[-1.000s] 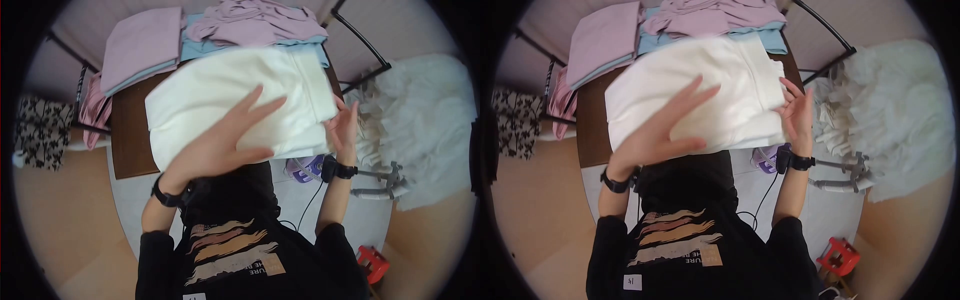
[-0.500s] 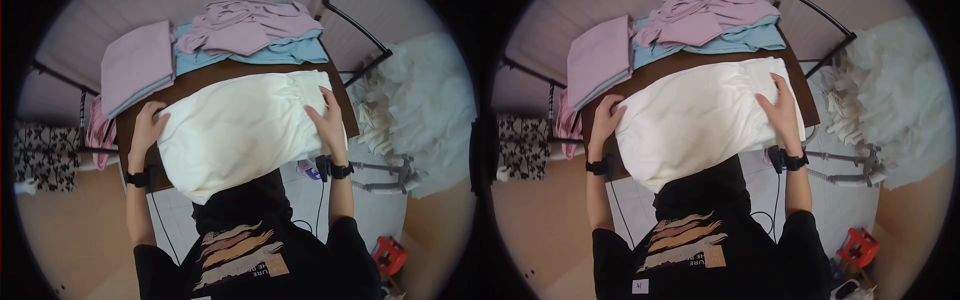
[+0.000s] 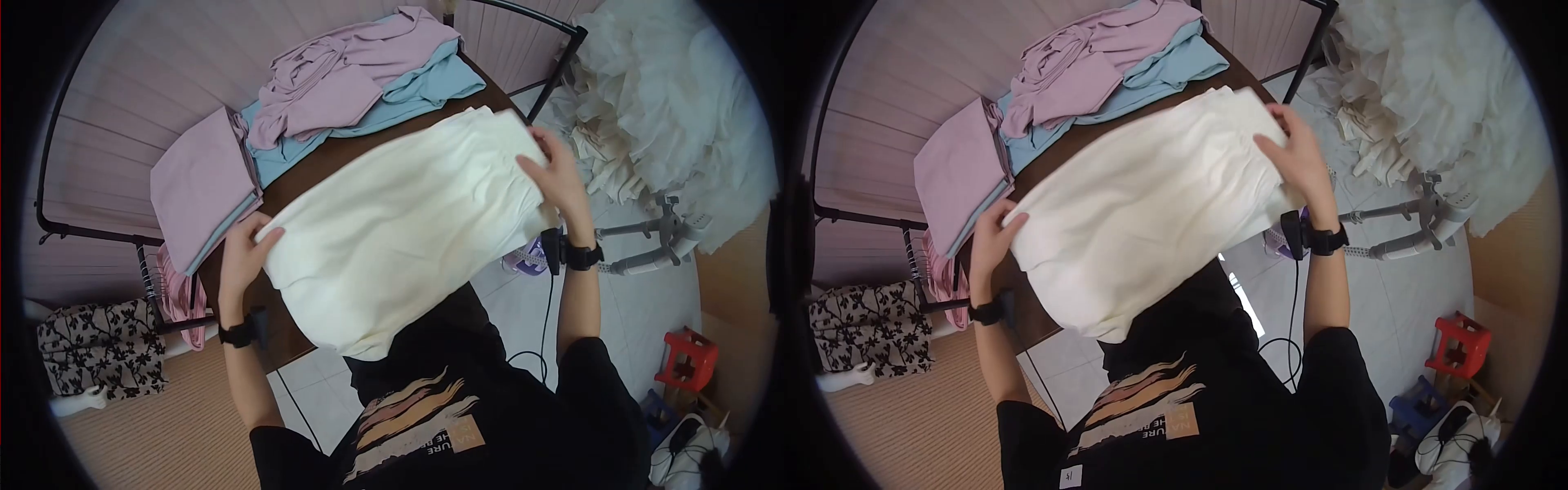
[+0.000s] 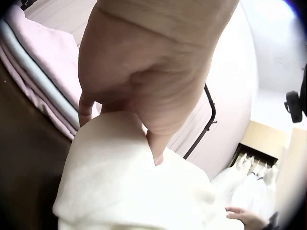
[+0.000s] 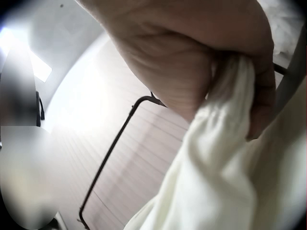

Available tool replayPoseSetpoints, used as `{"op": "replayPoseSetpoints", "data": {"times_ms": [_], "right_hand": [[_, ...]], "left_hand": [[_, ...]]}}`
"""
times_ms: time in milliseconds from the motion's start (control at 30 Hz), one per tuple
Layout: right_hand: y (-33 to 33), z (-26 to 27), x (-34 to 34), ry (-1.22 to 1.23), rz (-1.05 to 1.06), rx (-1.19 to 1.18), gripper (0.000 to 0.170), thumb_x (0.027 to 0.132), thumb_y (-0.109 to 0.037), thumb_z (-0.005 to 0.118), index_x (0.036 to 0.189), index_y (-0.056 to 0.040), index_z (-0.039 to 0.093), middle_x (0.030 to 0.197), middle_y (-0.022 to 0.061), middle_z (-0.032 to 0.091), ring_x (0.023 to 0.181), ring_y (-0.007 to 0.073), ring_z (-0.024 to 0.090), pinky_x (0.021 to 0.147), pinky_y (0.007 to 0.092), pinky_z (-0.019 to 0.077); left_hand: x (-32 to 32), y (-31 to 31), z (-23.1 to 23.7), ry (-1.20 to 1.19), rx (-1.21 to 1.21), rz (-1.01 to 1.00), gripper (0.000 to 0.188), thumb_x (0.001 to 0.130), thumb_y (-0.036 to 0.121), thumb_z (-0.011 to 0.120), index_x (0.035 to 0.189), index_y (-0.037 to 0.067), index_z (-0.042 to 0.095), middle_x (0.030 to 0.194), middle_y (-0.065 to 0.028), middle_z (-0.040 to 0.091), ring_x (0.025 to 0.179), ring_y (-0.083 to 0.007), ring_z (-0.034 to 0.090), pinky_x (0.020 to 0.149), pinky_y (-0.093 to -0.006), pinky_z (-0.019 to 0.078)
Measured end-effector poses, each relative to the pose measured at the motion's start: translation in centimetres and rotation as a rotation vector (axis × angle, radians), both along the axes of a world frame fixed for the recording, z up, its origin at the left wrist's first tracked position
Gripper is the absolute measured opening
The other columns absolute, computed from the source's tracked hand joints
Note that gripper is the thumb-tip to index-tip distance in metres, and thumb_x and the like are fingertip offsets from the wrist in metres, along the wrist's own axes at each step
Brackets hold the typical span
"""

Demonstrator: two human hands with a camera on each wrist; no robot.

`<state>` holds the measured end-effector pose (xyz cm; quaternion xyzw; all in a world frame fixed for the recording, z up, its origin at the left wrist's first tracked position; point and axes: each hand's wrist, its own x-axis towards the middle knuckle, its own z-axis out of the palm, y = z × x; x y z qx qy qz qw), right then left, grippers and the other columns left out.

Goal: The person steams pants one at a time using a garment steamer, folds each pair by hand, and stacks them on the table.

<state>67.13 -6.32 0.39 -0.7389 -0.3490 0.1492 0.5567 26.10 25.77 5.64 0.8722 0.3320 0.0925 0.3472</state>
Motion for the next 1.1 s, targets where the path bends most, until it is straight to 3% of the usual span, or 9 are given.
{"op": "replayPoseSetpoints", "data": {"times_ms": [100,167,400,600,733,833,900,967,1100], "right_hand": [[0.2,0.0,-1.0,-0.323,-0.122,-0.339,0.06,0.087,-0.035,0.08,0.129,0.0031,0.062,0.115,0.0196,0.072,0.102,0.0349,0.071,0.09,0.0421,0.0553],[0.4,0.3,-1.7,-0.488,-0.224,-0.558,0.067,0.086,-0.053,0.077,0.121,0.0037,0.065,0.113,0.0248,0.07,0.105,0.0451,0.068,0.087,0.0502,0.0549],[1.6,0.5,-1.5,-0.68,-0.065,-0.63,0.066,0.081,-0.052,0.081,0.111,0.0041,0.063,0.107,0.0306,0.069,0.096,0.0473,0.068,0.081,0.0511,0.0531],[2.8,5.8,-1.7,-0.606,0.271,-0.544,0.062,0.076,-0.043,0.087,0.115,-0.0036,0.057,0.074,0.0219,0.065,0.074,0.0462,0.066,0.064,0.0499,0.0493],[6.8,16.5,-0.9,-0.982,0.393,-0.312,0.058,0.076,-0.037,0.086,0.12,-0.0076,0.061,0.073,0.0177,0.063,0.072,0.0424,0.065,0.066,0.0469,0.0501],[13.6,23.1,-1.2,-1.263,0.379,-0.027,0.052,0.08,-0.019,0.083,0.126,-0.0041,0.064,0.104,0.0191,0.073,0.092,0.0393,0.071,0.08,0.0414,0.0557],[18.1,26.2,-4.6,-1.024,0.345,-0.238,0.077,0.079,-0.023,0.085,0.145,-0.0046,0.05,0.14,0.0227,0.055,0.126,0.0369,0.058,0.104,0.0439,0.0491],[22.4,23.7,-3.2,-1.387,0.223,-0.175,0.075,0.08,-0.029,0.084,0.143,-0.0045,0.051,0.14,0.0219,0.056,0.126,0.0362,0.058,0.102,0.0441,0.0487],[18.9,17.3,-4.3,-1.341,0.175,0.201,0.075,0.08,-0.028,0.085,0.143,-0.0053,0.051,0.137,0.0209,0.057,0.125,0.0378,0.058,0.102,0.045,0.0481]], "left_hand": [[0.4,0.2,-2.2,0.11,0.157,-0.051,0.022,0.091,0.013,0.076,0.102,-0.002,0.065,0.086,-0.0084,0.065,0.077,-0.0156,0.058,0.072,-0.0294,0.0469],[0.2,-0.5,-3.3,-0.013,0.232,0.056,0.025,0.088,0.015,0.077,0.103,-0.001,0.064,0.093,-0.0172,0.066,0.081,-0.0306,0.062,0.076,-0.0379,0.0505],[-1.1,-1.5,-3.5,0.12,0.196,0.13,0.033,0.088,0.018,0.077,0.112,0.001,0.061,0.101,-0.0222,0.068,0.094,-0.0391,0.067,0.082,-0.0448,0.0522],[-3.8,-4.3,-3.4,0.295,0.248,0.181,0.034,0.089,0.024,0.076,0.111,0.001,0.065,0.093,-0.0239,0.073,0.091,-0.0442,0.07,0.078,-0.0501,0.054],[-6.2,-9.0,-0.9,0.149,-0.195,0.065,0.031,0.087,0.024,0.08,0.097,-0.003,0.07,0.08,-0.0209,0.068,0.068,-0.0276,0.067,0.066,-0.0388,0.0517],[-6.5,-13.4,-1.5,-0.005,-0.389,0.069,0.031,0.095,0.024,0.077,0.108,-0.003,0.072,0.082,-0.0149,0.071,0.072,-0.0124,0.062,0.066,-0.0334,0.0514],[-5.7,-16.1,-3.0,-0.094,-0.481,0.079,0.031,0.096,0.023,0.076,0.112,-0.003,0.072,0.084,-0.0127,0.073,0.074,-0.01,0.062,0.066,-0.0324,0.0517],[-4.4,-18.2,-4.1,-0.336,-0.608,0.287,0.031,0.098,0.021,0.074,0.119,-0.002,0.072,0.089,-0.0081,0.076,0.075,-0.007,0.061,0.065,-0.029,0.0511],[-4.6,-19.1,-5.5,-0.155,-0.377,0.428,0.021,0.097,0.017,0.073,0.105,-0.002,0.073,0.074,-0.003,0.07,0.065,-0.0021,0.056,0.056,-0.0247,0.0433]]}}
